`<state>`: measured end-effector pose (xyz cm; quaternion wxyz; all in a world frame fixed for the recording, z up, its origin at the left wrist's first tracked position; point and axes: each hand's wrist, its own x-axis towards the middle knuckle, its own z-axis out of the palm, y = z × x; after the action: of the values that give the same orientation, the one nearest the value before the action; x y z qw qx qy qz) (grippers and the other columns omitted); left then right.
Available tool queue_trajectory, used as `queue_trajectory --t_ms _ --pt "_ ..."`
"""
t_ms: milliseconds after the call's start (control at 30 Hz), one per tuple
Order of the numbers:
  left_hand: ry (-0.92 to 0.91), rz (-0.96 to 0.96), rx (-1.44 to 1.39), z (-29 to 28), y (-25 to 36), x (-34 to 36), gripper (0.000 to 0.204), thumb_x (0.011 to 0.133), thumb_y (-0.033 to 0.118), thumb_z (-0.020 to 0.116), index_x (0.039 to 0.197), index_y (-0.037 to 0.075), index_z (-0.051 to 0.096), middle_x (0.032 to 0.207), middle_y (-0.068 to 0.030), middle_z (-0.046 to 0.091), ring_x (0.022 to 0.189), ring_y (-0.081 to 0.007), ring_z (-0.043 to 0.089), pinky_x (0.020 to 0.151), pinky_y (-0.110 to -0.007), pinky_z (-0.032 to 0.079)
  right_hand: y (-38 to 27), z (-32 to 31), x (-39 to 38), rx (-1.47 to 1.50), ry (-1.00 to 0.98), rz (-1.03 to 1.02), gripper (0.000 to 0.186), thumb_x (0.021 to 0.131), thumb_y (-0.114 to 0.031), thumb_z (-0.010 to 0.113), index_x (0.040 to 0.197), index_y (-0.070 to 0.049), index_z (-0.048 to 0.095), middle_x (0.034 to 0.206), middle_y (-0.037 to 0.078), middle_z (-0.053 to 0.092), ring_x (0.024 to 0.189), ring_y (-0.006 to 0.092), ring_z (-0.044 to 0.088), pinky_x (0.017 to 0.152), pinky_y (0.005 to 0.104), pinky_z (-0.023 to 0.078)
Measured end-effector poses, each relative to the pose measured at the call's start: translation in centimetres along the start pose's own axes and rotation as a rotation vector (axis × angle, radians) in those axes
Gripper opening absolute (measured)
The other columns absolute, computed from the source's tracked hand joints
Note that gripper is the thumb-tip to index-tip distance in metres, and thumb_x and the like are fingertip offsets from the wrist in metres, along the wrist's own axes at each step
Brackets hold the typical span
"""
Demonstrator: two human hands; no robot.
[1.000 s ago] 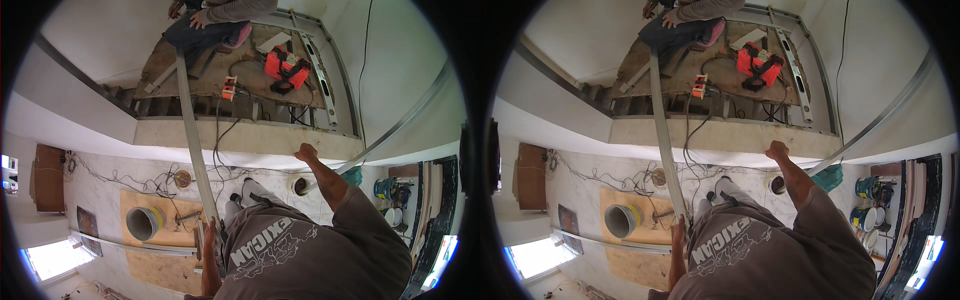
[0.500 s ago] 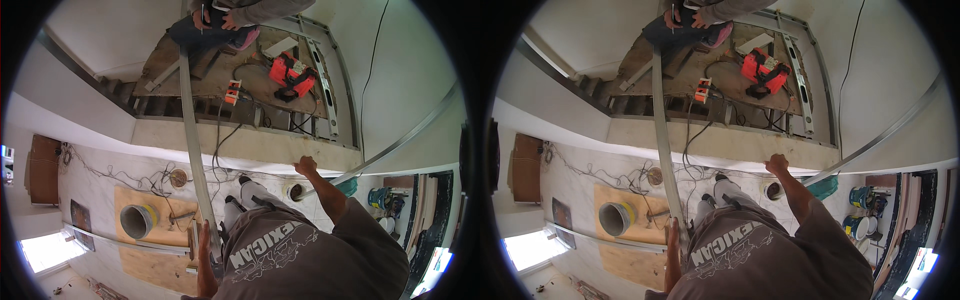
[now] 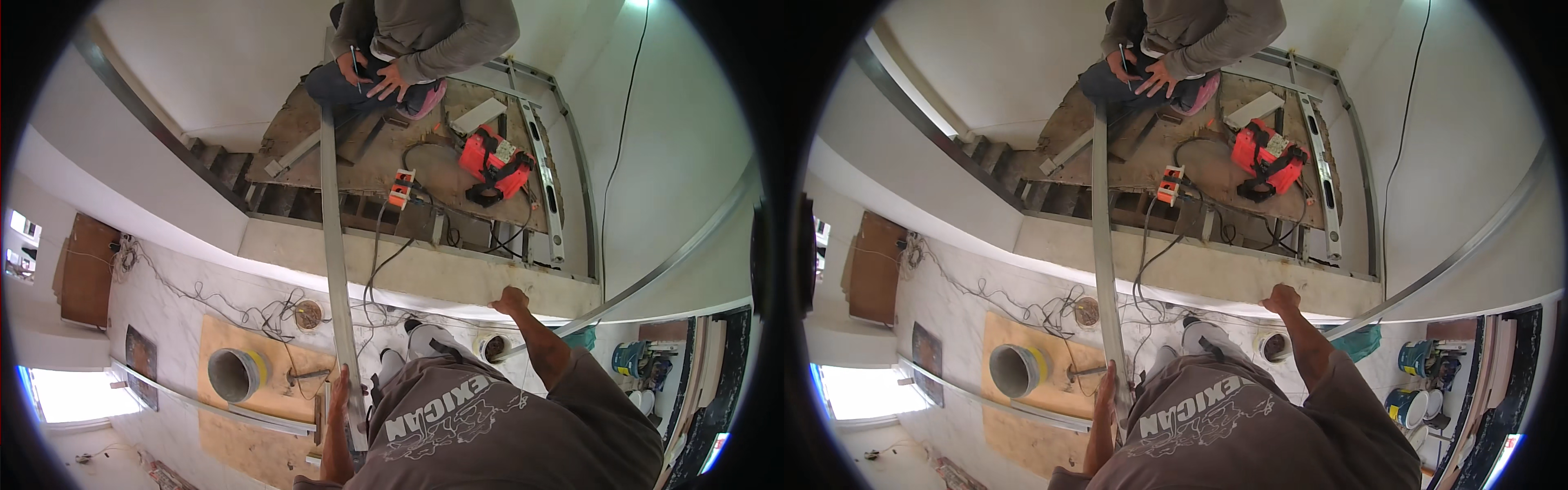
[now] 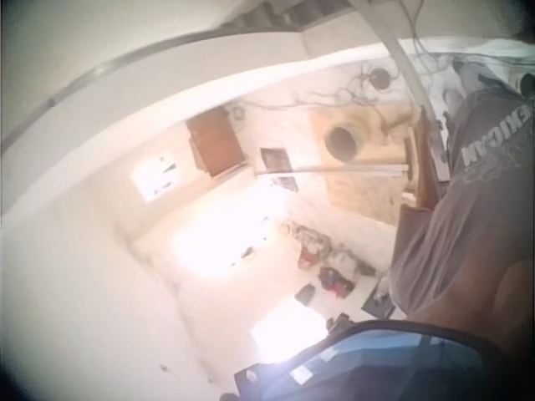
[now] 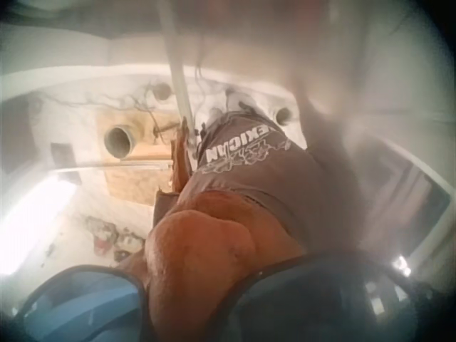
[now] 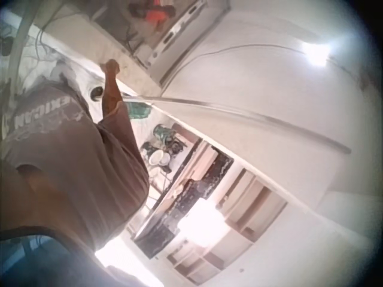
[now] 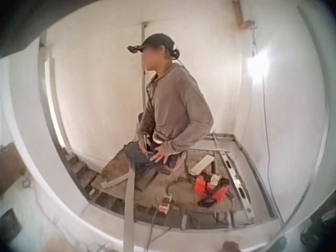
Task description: The person passes a metal beam to another worker on an elevated platform and then holds a measuring tape while the other worker measures different points along a wall and the platform structure.
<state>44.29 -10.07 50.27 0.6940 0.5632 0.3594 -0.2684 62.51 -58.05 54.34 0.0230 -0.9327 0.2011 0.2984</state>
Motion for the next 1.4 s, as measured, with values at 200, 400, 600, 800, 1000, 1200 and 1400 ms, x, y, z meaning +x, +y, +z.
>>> queue_trajectory --t_ms 200,400,600,800,1000,1200,1400 --pt "-0.028 -0.037 0.028 -0.2 -0.1 1.1 0.066 0.087 0.066 0.043 0.101 0.004 0.059 0.072 -0.0098 0.061 0.06 -0.0194 0.062 0.057 -0.032 0.05 -0.4 -0.6 -0.2 -0.022 -0.046 0.03 0.062 0.064 -0.05 0.076 0.105 -0.005 0.066 0.109 0.013 0.065 0.105 0.0283 0.061 0.084 0.0379 0.051" --pt "-0.008 0.006 -0.034 -0.5 -0.6 0.7 0.064 0.087 0.065 0.045 0.101 0.003 0.058 0.076 -0.0113 0.063 0.064 -0.0198 0.063 0.056 -0.032 0.051 -0.2 -0.3 -0.1 -0.011 -0.035 0.014 0.063 0.064 -0.051 0.076 0.105 -0.004 0.066 0.109 0.013 0.065 0.105 0.0285 0.061 0.085 0.0386 0.05" --pt "-0.164 0.01 -0.057 -0.4 0.4 -2.2 0.062 0.088 0.063 0.044 0.103 0.004 0.057 0.077 -0.0122 0.065 0.066 -0.0207 0.064 0.059 -0.032 0.052 0.8 0.5 0.0 0.013 -0.041 -0.021 0.08 0.061 -0.055 0.077 0.112 0.004 0.059 0.114 0.02 0.062 0.108 0.0309 0.059 0.089 0.0398 0.049" --pt "-0.152 -0.011 -0.057 -1.1 -1.3 -2.9 0.066 0.089 0.065 0.039 0.1 0.003 0.058 0.075 -0.0121 0.065 0.065 -0.021 0.065 0.06 -0.032 0.052 0.2 1.2 -0.7 -0.062 0.025 -0.054 0.097 0.063 -0.057 0.076 0.128 0.007 0.042 0.122 0.022 0.056 0.115 0.031 0.054 0.094 0.038 0.045" --pt "0.018 0.027 0.027 -0.2 -1.1 -3.4 0.07 0.089 0.065 0.038 0.09 -0.001 0.062 0.068 -0.0117 0.064 0.058 -0.0201 0.063 0.056 -0.032 0.05 -0.3 0.7 -0.8 -0.08 -0.009 -0.057 0.096 0.066 -0.057 0.074 0.13 0.006 0.042 0.122 0.021 0.056 0.116 0.0305 0.054 0.094 0.0377 0.045" --pt "0.05 0.03 0.073 0.0 -1.2 -3.7 0.071 0.088 0.068 0.037 0.091 0.0 0.061 0.066 -0.0107 0.063 0.058 -0.0187 0.062 0.055 -0.03 0.049 0.1 1.2 -0.8 -0.084 0.055 -0.06 0.09 0.065 -0.056 0.076 0.124 0.005 0.046 0.118 0.02 0.059 0.113 0.0307 0.056 0.091 0.038 0.046" --pt "0.077 -0.004 0.095 0.1 -1.3 -3.7 0.072 0.088 0.068 0.036 0.092 0.0 0.061 0.065 -0.0113 0.063 0.056 -0.0191 0.062 0.055 -0.031 0.048 -0.1 0.9 -1.0 -0.083 0.019 -0.054 0.089 0.065 -0.056 0.076 0.123 0.005 0.047 0.117 0.02 0.06 0.112 0.031 0.057 0.092 0.0382 0.046"
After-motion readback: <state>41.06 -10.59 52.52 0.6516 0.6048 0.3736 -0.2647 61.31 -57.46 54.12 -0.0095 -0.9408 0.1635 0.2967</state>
